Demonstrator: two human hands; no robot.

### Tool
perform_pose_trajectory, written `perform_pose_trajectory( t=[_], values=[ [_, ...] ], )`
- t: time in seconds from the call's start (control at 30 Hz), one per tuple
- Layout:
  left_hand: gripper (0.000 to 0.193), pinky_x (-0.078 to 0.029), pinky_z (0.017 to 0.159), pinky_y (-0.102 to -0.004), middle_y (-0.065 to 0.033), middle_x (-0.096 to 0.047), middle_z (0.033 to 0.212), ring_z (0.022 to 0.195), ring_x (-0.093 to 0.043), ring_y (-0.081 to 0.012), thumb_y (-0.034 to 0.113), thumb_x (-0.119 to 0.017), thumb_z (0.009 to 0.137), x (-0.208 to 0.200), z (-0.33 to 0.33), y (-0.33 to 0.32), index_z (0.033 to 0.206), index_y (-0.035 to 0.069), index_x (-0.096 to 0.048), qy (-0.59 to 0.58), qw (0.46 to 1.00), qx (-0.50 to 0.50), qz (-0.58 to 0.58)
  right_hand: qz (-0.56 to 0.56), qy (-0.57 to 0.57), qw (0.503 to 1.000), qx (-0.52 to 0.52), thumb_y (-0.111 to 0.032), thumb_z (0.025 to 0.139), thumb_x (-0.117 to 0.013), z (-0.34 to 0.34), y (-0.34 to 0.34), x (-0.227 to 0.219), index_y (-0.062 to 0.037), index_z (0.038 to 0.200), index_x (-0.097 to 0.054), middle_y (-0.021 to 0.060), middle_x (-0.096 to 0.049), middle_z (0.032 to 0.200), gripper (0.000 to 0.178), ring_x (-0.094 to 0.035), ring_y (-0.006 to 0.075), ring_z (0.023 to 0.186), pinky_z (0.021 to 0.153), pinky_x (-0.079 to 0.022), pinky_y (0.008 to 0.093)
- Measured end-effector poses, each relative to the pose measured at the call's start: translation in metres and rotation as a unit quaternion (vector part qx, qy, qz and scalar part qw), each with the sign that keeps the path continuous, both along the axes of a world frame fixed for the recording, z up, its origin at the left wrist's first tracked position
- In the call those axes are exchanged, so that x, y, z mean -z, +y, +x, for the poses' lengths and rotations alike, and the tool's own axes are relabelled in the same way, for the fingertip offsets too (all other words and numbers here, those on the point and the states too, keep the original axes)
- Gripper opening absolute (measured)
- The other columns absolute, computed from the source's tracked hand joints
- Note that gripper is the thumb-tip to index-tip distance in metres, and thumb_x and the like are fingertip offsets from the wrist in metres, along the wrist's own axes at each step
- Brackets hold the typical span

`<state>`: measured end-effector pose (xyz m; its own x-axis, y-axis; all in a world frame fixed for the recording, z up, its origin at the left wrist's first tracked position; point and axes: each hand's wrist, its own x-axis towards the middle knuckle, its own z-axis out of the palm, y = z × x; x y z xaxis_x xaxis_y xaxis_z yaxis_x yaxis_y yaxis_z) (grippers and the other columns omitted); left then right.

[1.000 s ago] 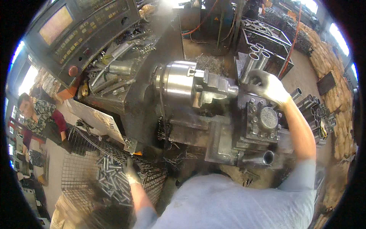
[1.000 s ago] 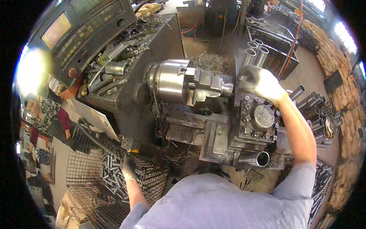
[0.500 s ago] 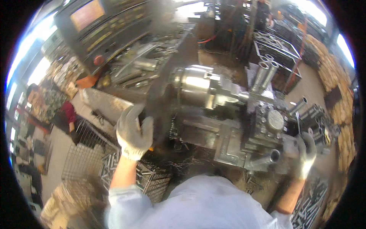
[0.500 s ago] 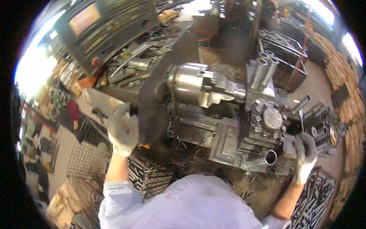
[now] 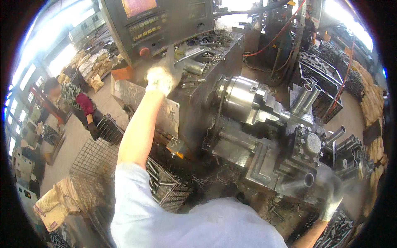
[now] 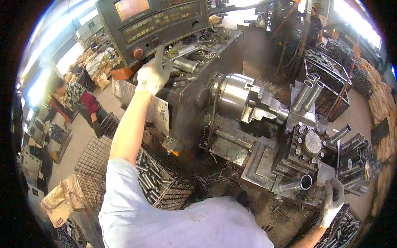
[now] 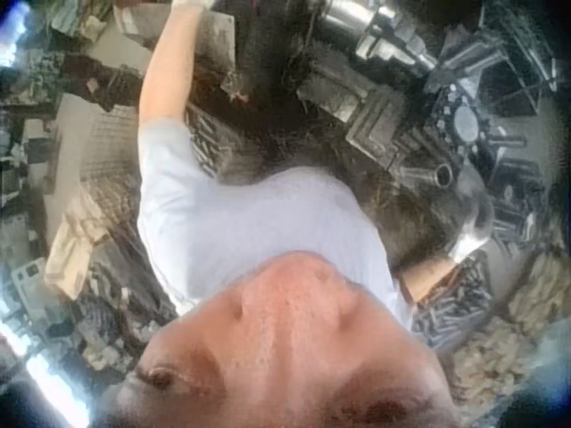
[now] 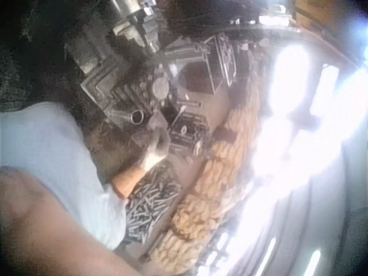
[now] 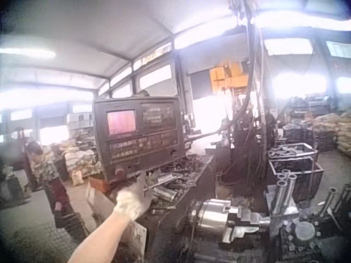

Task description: The person operates a metal turning machine, repeatedly loading cylindrical metal parts into the chuck, securing them, and removing finished parts. The person places the finished parts into a wire basket nearby.

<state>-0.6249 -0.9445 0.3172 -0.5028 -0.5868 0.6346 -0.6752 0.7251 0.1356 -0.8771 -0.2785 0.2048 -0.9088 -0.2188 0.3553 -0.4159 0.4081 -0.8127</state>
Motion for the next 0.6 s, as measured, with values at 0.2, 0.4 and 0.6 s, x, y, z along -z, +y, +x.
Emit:
perform_pose_trajectory(
  t=[0.2, 0.4, 0.6],
  values=[
    [0.094, -0.05, 0.108, -0.0485, -0.0327, -0.063, 0.14, 0.126, -0.068, -0.0428, 0.059, -0.046, 0.103, -0.043, -0.043, -0.071, 0.171, 0.007, -0.007, -0.156, 0.961, -0.195, 0.118, 0.048, -0.038, 0.997, 0.038, -0.009, 0.096, -0.072, 0.035, 0.02, -0.001, 0.0033, 0.115, -0.071, 0.006, -0.072, 0.102, 0.023, -0.063, 0.0135, 0.095, 0.091, -0.051, 0.0299],
    [0.064, -0.058, 0.099, -0.0477, -0.0287, -0.071, 0.13, 0.118, -0.072, -0.0412, 0.037, -0.067, 0.103, -0.033, -0.046, 0.031, 0.151, -0.003, -0.05, 0.158, 0.971, 0.058, -0.172, 0.061, -0.033, 0.997, 0.03, -0.003, 0.09, -0.068, 0.053, 0.049, 0.004, 0.0044, 0.114, -0.073, 0.0111, -0.077, 0.103, 0.026, -0.07, 0.0153, 0.094, 0.089, -0.056, 0.0311],
    [0.018, -0.056, 0.094, -0.0395, -0.019, -0.073, 0.106, 0.101, -0.071, -0.0319, -0.006, -0.062, 0.094, 0.142, 0.033, 0.257, 0.11, -0.005, -0.071, 0.176, 0.947, 0.248, 0.099, 0.017, -0.195, 0.978, -0.079, -0.007, 0.086, -0.072, 0.03, 0.033, 0.042, 0.0001, 0.123, -0.072, 0.0071, -0.078, 0.106, 0.038, -0.068, 0.0116, 0.093, 0.085, -0.056, 0.0283]
  ],
)
